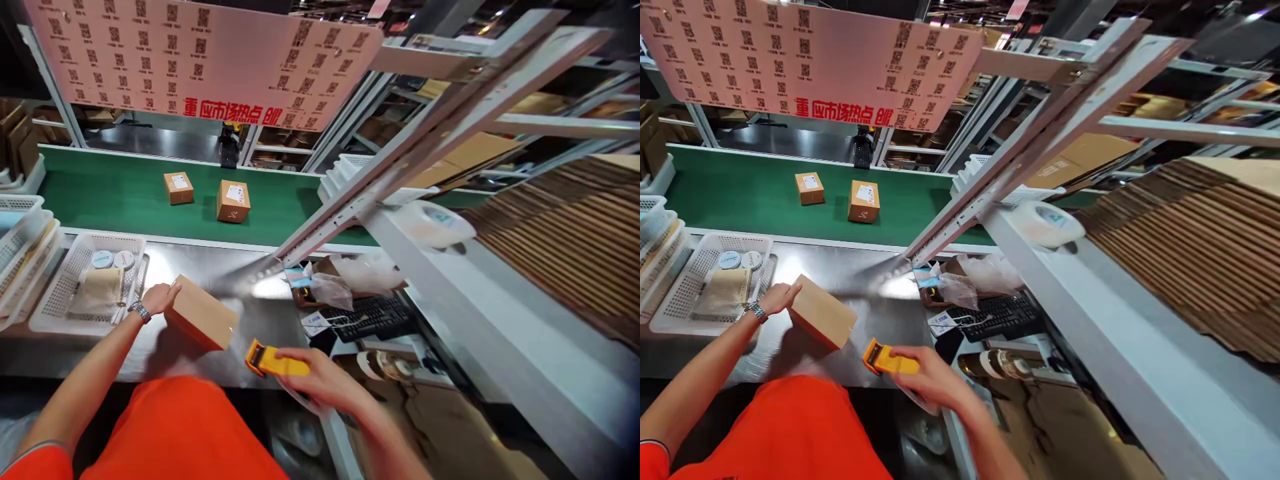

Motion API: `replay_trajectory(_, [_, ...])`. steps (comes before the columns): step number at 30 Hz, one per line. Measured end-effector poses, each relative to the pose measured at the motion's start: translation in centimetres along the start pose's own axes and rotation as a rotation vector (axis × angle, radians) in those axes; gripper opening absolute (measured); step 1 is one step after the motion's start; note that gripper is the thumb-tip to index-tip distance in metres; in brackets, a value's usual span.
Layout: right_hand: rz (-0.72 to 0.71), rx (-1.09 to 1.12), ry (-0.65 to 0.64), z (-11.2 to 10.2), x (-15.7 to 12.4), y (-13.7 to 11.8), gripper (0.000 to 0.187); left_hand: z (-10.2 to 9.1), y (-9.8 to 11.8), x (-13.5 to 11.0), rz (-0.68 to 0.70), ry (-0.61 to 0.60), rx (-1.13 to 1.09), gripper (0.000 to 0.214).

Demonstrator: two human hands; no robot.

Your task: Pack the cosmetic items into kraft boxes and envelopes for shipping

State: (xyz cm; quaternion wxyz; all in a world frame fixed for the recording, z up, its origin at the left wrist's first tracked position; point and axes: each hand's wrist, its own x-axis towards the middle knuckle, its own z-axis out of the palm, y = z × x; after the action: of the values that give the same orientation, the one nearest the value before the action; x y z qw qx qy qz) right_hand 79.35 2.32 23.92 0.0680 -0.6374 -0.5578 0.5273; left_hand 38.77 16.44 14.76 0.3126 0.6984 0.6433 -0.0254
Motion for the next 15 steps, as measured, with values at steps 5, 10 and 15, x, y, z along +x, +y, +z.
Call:
replay_trajectory(5, [-0.034, -0.225, 0.093, 5.4, 9.9, -0.2, 0.039, -0.1, 0.5, 0.1, 0.003, 0.031, 0.002, 0.076])
replay_trajectory(10, [0.085, -0.323, 0.492, 7.4, 14.8, 3.0, 0.066, 1.2, -0.2, -1.6, -0.015, 0.093, -0.097, 0.073])
replay_trajectory(15, [-0.006, 0.211, 0.518, 11.2, 15.4, 5.2, 0.068, 4.3, -1.8, -5.7, 0.001, 0.178, -0.400, 0.073])
